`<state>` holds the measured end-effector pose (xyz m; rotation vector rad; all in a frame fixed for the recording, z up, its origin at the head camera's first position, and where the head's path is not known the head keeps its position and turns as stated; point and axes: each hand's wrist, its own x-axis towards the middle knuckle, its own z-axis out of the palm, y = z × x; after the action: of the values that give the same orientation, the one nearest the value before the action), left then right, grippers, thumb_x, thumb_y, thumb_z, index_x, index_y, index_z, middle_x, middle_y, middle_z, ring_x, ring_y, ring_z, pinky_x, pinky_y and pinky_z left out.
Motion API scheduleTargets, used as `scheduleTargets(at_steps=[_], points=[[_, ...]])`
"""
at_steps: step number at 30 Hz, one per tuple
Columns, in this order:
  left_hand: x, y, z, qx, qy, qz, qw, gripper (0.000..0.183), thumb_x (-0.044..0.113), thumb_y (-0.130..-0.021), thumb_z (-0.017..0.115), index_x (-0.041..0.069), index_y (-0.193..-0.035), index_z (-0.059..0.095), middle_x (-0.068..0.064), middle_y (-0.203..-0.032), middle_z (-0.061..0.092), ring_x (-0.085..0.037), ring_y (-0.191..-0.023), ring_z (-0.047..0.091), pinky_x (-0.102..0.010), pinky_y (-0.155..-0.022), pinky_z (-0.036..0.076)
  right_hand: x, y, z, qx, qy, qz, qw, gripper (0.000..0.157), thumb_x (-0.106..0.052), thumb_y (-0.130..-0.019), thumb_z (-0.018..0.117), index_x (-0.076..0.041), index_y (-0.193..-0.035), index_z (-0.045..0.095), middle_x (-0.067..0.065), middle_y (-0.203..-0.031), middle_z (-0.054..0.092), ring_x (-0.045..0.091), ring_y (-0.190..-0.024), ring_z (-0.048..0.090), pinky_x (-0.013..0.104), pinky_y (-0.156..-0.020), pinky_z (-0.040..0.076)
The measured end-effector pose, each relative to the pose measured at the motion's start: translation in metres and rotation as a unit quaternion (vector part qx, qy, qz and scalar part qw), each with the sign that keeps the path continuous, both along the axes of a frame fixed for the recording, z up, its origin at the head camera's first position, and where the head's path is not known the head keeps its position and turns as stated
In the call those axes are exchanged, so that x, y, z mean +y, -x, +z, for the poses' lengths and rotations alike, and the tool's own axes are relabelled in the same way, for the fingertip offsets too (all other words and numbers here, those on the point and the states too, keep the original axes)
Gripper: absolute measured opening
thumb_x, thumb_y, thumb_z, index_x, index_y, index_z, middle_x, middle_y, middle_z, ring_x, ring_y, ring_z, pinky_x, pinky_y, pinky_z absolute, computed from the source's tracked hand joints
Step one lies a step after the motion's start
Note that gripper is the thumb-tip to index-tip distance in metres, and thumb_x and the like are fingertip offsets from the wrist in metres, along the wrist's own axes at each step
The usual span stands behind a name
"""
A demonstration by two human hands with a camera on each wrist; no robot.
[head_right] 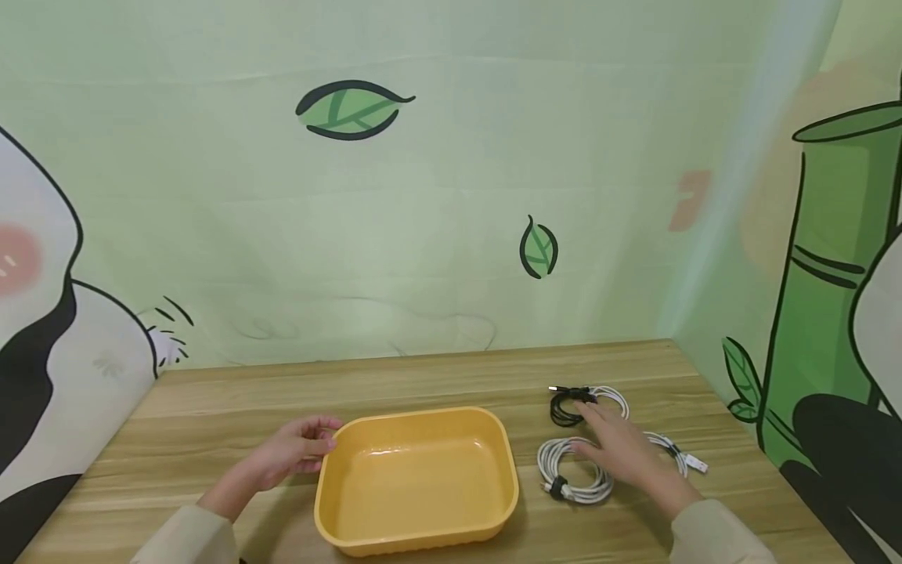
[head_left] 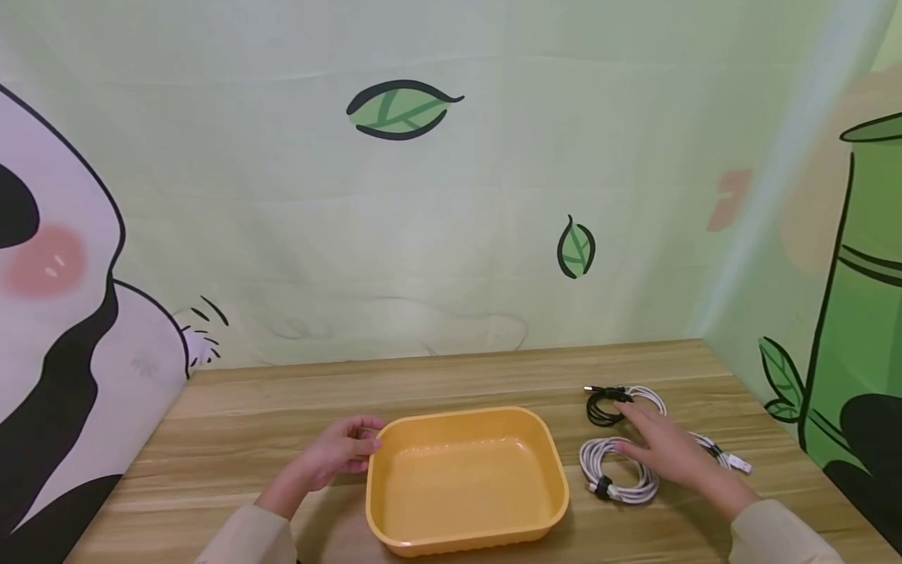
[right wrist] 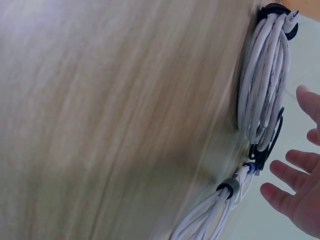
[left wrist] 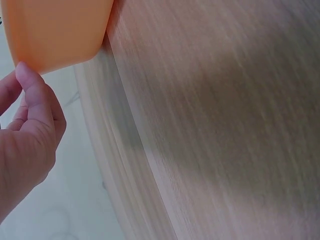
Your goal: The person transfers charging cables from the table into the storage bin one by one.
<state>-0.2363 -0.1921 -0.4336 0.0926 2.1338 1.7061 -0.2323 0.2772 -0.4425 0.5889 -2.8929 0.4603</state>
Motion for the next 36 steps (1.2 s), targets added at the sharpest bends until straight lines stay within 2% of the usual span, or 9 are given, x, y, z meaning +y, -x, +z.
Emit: scheduleTargets(at_steps=[6,12,24,36], points=[[-0.0008,0.0007,0.0001,-0.005,-0.003,0.0,1.0,0.038,0.006,-0.086,0.052,-0.007,-0.12,0.04,-0.005,-0.089,0.049,-0.01,-0.07,0.051,-0.022,-0.062,0.047,-0.0008,0.0008,0.0014,-0.021,0.015,0.0,1.0,0.06,-0.03,-0.079,0.063,0.0,-0.126,0.043,0.026,-0.117,0.051,0.041,-0.104,0.05,0.052,-0.084,0.041],[-0.0016,0.0001,0.0019,-0.005,-0.008,-0.01,0.9999,0.04,0.007,-0.087,0.052,-0.008,-0.121,0.039,-0.004,-0.088,0.048,-0.009,-0.07,0.051,-0.022,-0.062,0.048,-0.0009,0.0033,0.0014,-0.052,0.055,0.005,0.997,0.055,-0.026,-0.078,0.065,-0.001,-0.124,0.046,0.021,-0.111,0.057,0.036,-0.094,0.056,0.048,-0.076,0.046],[-0.0023,0.0012,-0.0012,-0.009,-0.013,-0.009,0.9998,0.038,0.005,-0.087,0.051,-0.007,-0.121,0.039,-0.005,-0.089,0.049,-0.01,-0.07,0.052,-0.021,-0.062,0.048,0.0017,0.0057,-0.0066,-0.08,0.104,-0.004,0.991,0.05,-0.021,-0.077,0.066,0.004,-0.117,0.051,0.022,-0.105,0.059,0.032,-0.088,0.058,0.043,-0.074,0.048],[-0.0028,0.0017,-0.0019,-0.011,-0.015,-0.009,0.9998,0.038,0.005,-0.087,0.051,-0.007,-0.121,0.039,-0.007,-0.092,0.049,-0.01,-0.072,0.053,-0.021,-0.063,0.048,0.0039,0.0062,-0.0074,-0.14,0.166,-0.022,0.976,0.048,-0.02,-0.077,0.066,0.007,-0.114,0.051,0.027,-0.105,0.057,0.036,-0.089,0.058,0.043,-0.073,0.049]])
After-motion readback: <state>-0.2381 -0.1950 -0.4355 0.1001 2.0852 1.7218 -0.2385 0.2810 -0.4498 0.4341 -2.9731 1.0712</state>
